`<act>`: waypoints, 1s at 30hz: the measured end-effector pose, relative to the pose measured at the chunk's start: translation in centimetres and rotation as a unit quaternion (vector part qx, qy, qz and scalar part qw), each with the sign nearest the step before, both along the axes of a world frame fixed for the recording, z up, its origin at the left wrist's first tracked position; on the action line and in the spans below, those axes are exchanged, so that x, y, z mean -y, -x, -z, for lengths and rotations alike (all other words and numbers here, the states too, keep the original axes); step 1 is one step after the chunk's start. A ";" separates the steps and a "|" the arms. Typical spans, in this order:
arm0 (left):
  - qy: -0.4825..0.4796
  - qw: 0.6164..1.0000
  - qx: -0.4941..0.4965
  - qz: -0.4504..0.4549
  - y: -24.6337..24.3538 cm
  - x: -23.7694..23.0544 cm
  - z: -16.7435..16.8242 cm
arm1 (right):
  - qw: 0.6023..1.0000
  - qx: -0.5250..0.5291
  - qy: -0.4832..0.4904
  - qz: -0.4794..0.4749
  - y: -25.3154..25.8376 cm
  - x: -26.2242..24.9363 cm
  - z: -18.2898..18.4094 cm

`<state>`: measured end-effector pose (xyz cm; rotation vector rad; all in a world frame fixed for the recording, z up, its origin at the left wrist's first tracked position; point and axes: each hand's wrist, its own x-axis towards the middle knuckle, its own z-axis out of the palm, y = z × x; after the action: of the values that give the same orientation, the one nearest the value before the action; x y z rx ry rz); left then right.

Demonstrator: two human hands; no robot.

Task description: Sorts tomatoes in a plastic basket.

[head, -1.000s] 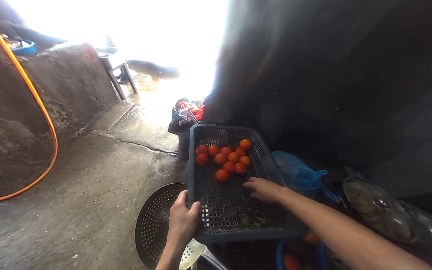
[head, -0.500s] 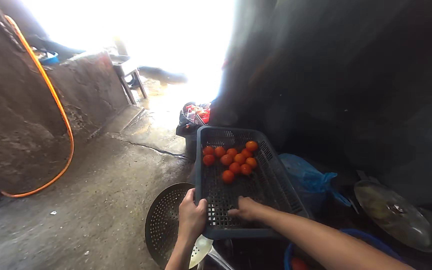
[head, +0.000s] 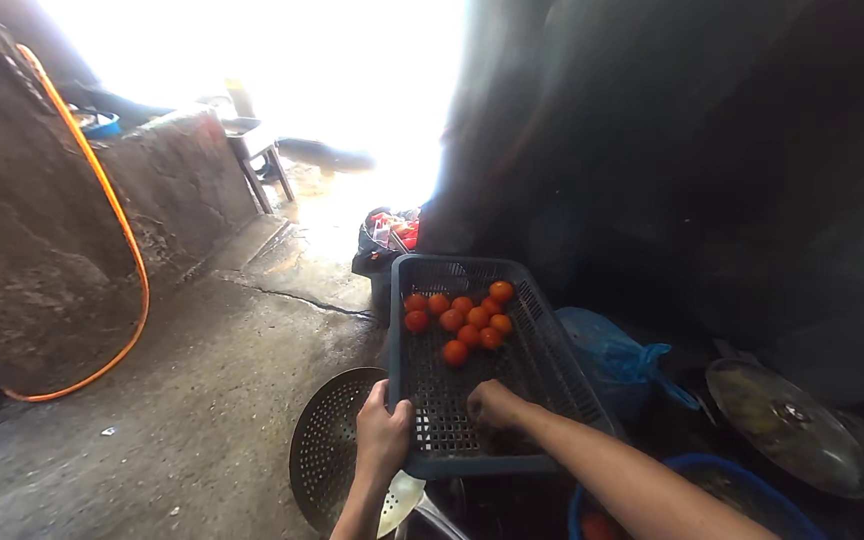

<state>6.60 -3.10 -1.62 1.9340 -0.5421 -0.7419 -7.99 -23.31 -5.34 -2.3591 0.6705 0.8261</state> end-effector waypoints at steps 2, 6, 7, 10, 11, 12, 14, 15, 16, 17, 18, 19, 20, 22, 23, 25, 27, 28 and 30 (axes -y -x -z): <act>0.004 1.000 0.002 -0.001 -0.1 0.1 0.1 | 1.000 0.002 -0.007 -0.031 -0.6 -0.4 -1.0; 0.015 1.000 0.019 0.006 -0.4 0.0 0.4 | 0.993 0.085 -0.018 0.080 2.4 1.4 -5.4; 0.020 1.000 0.020 0.007 -0.4 0.0 0.4 | 0.985 0.111 -0.029 0.127 4.2 1.8 -7.4; 0.032 0.999 0.025 0.006 -0.6 -0.2 0.3 | 0.958 0.172 -0.043 0.225 11.4 2.3 -14.4; 0.035 0.999 0.029 0.005 -0.7 -0.3 0.2 | 0.949 0.187 -0.032 0.253 14.3 2.3 -16.3; 0.037 0.999 0.033 0.006 -0.8 -0.4 0.3 | 0.939 0.195 -0.016 0.283 17.3 2.2 -17.7; 0.045 0.998 0.032 0.012 -0.6 -0.5 0.6 | 0.921 0.179 0.034 0.345 23.8 1.8 -19.7; 0.050 0.998 0.030 0.009 -0.4 -0.4 0.8 | 0.911 0.167 0.061 0.373 26.9 1.5 -20.1; 0.054 0.998 0.028 0.003 -0.3 -0.4 0.8 | 0.899 0.153 0.085 0.401 29.9 1.1 -20.0; 0.054 0.998 0.026 -0.001 -0.3 -0.4 0.7 | 0.885 0.142 0.103 0.432 32.5 0.7 -19.3; 0.054 0.998 0.024 -0.003 -0.3 -0.4 0.5 | 0.868 0.132 0.123 0.463 34.5 0.1 -18.1; 0.051 0.998 0.026 -0.003 -0.4 -0.4 0.4 | 0.855 0.113 0.147 0.485 36.2 -0.5 -16.3; 0.048 0.998 0.027 -0.001 -0.4 -0.4 0.4 | 0.853 0.074 0.172 0.487 37.5 -1.2 -14.2; 0.043 0.999 0.026 0.005 -0.4 -0.4 0.2 | 0.871 -0.054 0.208 0.442 39.2 -2.4 -11.0; 0.039 0.999 0.028 0.007 -0.4 -0.4 0.2 | 0.869 -0.082 0.234 0.428 39.3 -3.0 -10.4; 0.033 0.999 0.031 0.009 -0.5 -0.3 0.0 | 0.849 -0.016 0.315 0.423 38.9 -3.8 -10.4; 0.023 0.999 0.037 0.011 -0.6 -0.3 -0.1 | 0.838 0.062 0.363 0.402 37.6 -4.4 -10.6; 0.018 0.999 0.046 0.014 -0.6 -0.2 0.0 | 0.849 0.090 0.359 0.377 36.5 -4.8 -10.5; -0.003 0.997 0.074 0.024 -0.8 -0.1 0.0 | 0.893 0.133 0.294 0.314 33.4 -5.9 -9.5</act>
<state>7.40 -2.99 -1.66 1.9981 -0.6806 -0.6335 -41.37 -17.43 4.14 -2.4195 1.6169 -0.0035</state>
